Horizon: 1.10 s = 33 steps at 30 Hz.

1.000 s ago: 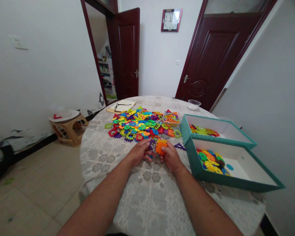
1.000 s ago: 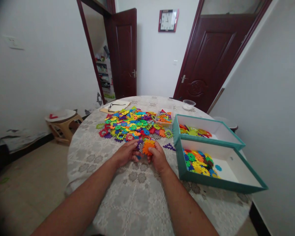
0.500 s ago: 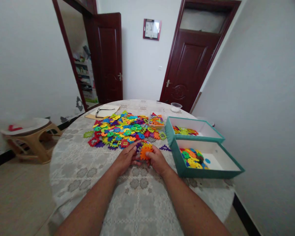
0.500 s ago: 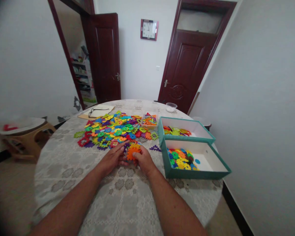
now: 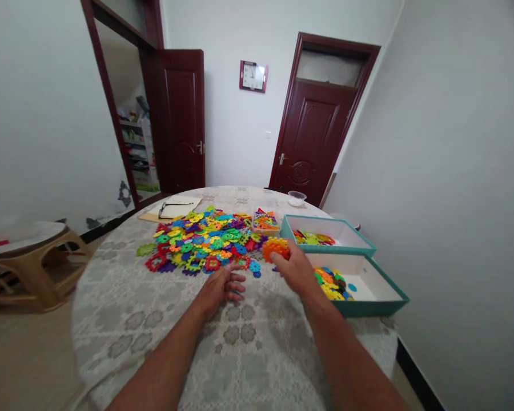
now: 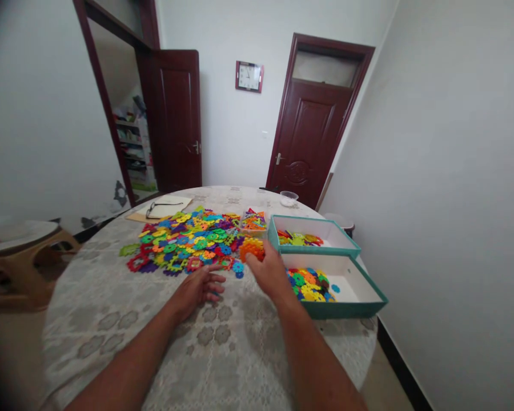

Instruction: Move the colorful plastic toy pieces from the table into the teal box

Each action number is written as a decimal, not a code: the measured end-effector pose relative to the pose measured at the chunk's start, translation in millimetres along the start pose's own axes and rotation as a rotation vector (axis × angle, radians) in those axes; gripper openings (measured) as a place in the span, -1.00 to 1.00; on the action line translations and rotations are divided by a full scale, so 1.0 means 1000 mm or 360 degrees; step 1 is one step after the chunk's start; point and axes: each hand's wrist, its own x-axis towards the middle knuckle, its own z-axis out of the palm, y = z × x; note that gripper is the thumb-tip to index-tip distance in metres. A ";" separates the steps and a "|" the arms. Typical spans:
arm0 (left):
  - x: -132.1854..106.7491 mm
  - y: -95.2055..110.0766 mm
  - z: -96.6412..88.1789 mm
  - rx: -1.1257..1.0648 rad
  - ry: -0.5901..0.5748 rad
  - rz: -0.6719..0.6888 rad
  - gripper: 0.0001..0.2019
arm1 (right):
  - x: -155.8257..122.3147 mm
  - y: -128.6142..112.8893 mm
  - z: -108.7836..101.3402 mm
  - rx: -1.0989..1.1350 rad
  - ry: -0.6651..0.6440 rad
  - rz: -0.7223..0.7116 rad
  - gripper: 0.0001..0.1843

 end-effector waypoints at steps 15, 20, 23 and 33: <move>0.003 -0.005 0.003 -0.0019 0.0014 -0.0037 -0.47 | 0.102 0.102 -0.107 -0.1179 0.0272 0.0257 -0.48; 0.004 -0.004 0.003 -0.0025 0.0016 -0.0049 -0.48 | 0.085 0.087 -0.095 -0.0988 0.0314 0.0086 -0.48; 0.004 -0.005 0.002 -0.0030 -0.0006 -0.0037 -0.47 | 0.070 0.063 -0.083 -0.0868 0.0346 0.0020 -0.50; 0.004 -0.009 0.003 -0.0034 -0.0048 -0.0003 -0.43 | -0.008 0.043 0.039 -0.0399 -0.0356 -0.0420 -0.66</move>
